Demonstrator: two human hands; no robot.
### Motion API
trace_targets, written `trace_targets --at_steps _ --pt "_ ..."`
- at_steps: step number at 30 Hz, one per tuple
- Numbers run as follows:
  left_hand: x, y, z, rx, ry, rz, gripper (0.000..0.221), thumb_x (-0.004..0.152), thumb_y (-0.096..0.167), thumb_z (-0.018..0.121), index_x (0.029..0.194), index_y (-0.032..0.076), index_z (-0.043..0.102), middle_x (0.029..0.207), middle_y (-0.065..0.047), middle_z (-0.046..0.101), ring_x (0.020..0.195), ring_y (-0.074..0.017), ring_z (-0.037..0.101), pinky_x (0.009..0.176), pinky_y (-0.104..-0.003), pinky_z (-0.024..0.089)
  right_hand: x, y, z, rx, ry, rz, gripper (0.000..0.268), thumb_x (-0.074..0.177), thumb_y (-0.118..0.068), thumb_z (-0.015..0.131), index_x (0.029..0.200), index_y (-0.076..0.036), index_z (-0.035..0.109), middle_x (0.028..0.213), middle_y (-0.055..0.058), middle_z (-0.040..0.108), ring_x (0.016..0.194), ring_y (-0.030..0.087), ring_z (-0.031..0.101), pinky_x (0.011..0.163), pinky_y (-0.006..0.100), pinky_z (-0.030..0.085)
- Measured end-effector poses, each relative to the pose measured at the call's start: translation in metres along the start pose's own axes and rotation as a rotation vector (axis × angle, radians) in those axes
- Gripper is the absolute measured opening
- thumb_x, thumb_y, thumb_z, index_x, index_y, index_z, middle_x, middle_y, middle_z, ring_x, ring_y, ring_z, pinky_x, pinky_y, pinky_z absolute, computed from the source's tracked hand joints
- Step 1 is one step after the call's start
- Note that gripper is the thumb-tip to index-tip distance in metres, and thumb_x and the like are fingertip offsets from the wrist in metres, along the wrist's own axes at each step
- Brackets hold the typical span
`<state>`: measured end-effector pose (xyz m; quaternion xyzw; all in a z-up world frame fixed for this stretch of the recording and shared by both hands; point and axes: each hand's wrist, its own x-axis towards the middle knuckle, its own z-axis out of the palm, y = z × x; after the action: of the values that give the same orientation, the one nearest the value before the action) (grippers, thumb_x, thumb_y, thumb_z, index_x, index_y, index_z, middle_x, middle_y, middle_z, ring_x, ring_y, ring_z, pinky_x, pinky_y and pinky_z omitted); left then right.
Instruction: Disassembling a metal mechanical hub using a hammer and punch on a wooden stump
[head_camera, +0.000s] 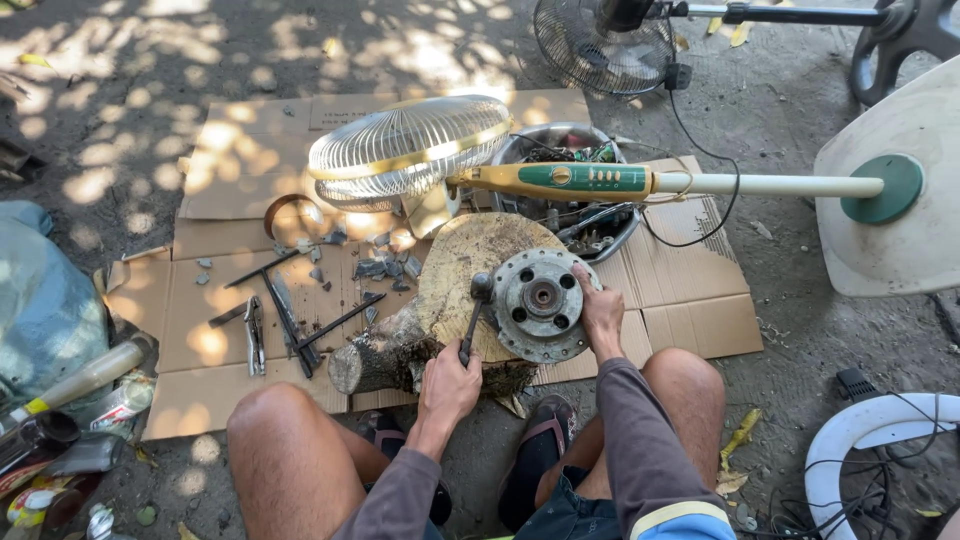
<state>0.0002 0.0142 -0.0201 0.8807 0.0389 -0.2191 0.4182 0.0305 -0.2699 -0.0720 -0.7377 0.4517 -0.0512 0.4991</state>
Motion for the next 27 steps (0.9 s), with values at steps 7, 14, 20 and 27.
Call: trace_targets --at_steps 7,14,20,27 --pt "-0.035 0.051 -0.029 -0.073 0.072 0.119 0.026 0.095 0.031 0.054 0.102 0.011 0.067 0.069 -0.026 0.069 0.075 -0.0491 0.072 0.067 -0.056 0.05 -0.003 0.018 0.002 0.359 0.077 0.248 0.058 0.079 -0.058 0.083 0.088 -0.002 0.075 0.075 0.015 0.07 0.073 0.028 0.072 0.062 0.041 0.055" --pt "-0.017 0.017 -0.026 -0.099 -0.005 0.045 0.028 0.091 0.033 0.056 0.097 0.009 0.069 0.068 -0.024 0.068 0.077 -0.047 0.072 0.068 -0.052 0.05 0.01 0.009 -0.058 0.212 0.17 0.111 0.071 0.076 -0.06 0.089 0.1 0.004 0.072 0.088 0.022 0.071 0.088 0.032 0.072 0.067 0.047 0.056" --pt "-0.017 0.028 -0.008 -0.125 -0.067 0.063 0.031 0.091 0.036 0.056 0.102 0.01 0.07 0.077 -0.027 0.07 0.087 -0.0509 0.071 0.072 -0.058 0.048 0.007 0.054 -0.062 0.284 0.211 0.142 0.063 0.084 -0.055 0.086 0.095 0.006 0.073 0.084 0.018 0.071 0.083 0.024 0.071 0.067 0.041 0.05" --pt "-0.029 0.078 0.005 -0.159 -0.126 0.199 0.03 0.095 0.031 0.052 0.107 0.008 0.067 0.082 -0.029 0.072 0.088 -0.0544 0.071 0.073 -0.061 0.053 0.028 0.085 -0.052 0.245 0.232 0.143 0.057 0.089 -0.055 0.078 0.092 0.002 0.078 0.081 0.02 0.072 0.075 0.027 0.067 0.065 0.047 0.047"
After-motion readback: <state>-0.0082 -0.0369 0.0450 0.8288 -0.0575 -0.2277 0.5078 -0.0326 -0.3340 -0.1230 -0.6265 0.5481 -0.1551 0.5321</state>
